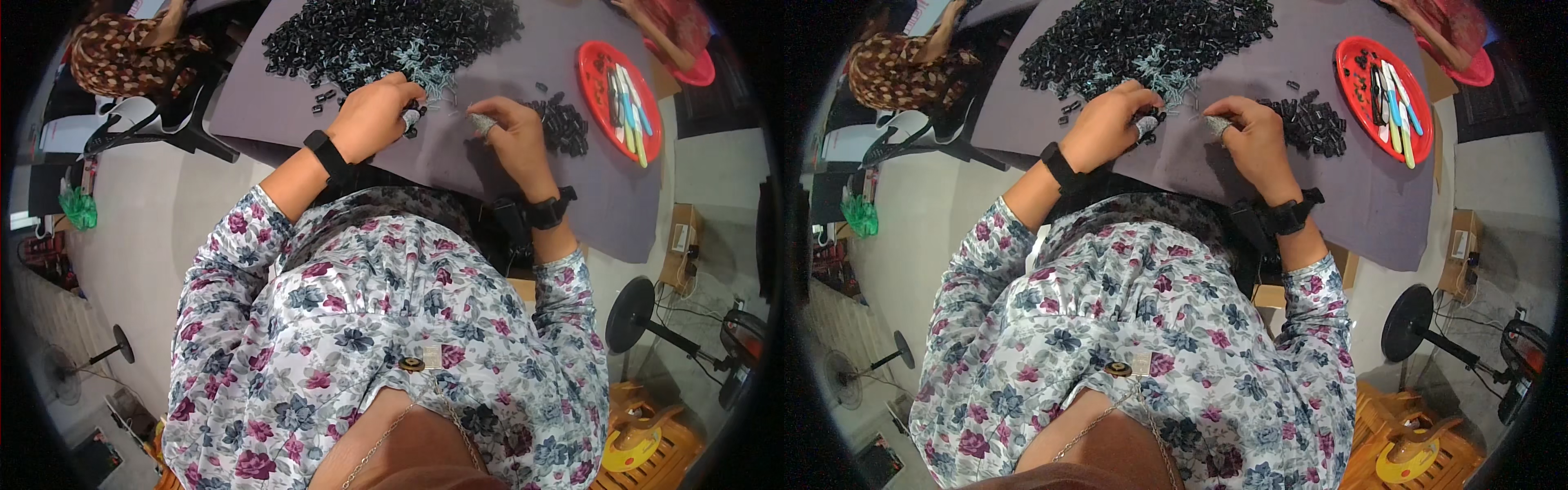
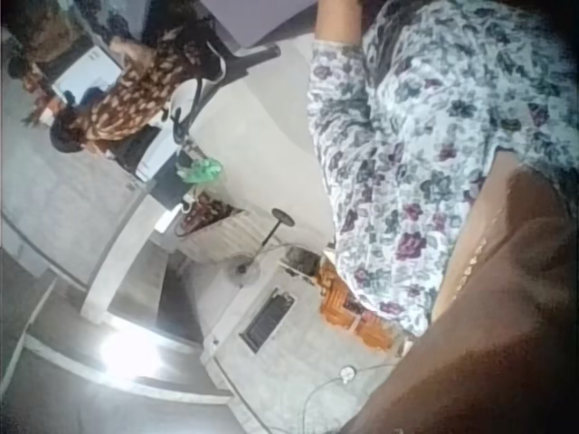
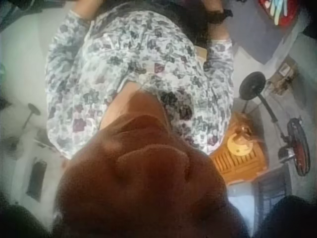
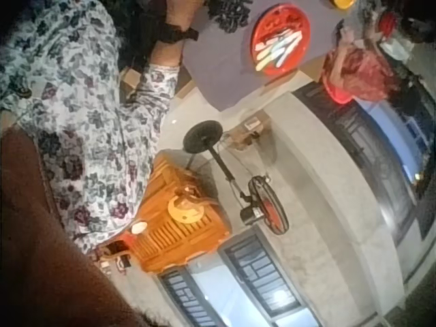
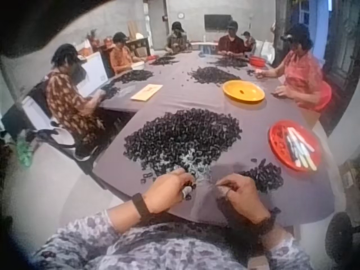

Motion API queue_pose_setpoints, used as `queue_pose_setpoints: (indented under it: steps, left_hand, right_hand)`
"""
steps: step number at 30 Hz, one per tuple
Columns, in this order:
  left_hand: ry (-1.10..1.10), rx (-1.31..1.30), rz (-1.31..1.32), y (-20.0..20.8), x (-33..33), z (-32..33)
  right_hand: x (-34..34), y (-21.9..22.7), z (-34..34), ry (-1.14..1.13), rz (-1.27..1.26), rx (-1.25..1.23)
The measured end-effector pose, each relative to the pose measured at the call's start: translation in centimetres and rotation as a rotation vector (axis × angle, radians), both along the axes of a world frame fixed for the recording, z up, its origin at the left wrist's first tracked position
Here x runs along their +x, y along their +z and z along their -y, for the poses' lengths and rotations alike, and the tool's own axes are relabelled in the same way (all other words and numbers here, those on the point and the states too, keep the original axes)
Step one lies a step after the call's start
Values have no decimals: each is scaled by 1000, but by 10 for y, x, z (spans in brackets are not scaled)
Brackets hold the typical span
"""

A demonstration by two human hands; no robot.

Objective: Applying adhesive to small plastic components to assemble them.

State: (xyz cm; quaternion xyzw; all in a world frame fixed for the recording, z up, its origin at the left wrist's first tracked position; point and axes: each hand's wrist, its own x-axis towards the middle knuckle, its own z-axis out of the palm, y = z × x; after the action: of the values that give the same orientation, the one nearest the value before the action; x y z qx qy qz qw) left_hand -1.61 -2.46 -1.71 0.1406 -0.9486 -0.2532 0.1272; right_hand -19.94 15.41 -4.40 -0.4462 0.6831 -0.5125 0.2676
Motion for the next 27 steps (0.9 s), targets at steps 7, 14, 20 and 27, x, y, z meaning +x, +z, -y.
queue_pose_setpoints:
  steps: [7,14,20,27]
  left_hand:
    - [-78,-185,63,0,-12,2]
    - [-89,-205,54,2,-8,3]
    - [-19,333,-99,13,-2,-3]
    - [-42,667,-167,6,-10,-11]
  right_hand:
    - [4,0,1,-25,32,-13]
    - [-5,-2,-2,33,60,-10]
    - [1,4,-1,45,254,-108]
    - [8,18,6,96,369,-185]
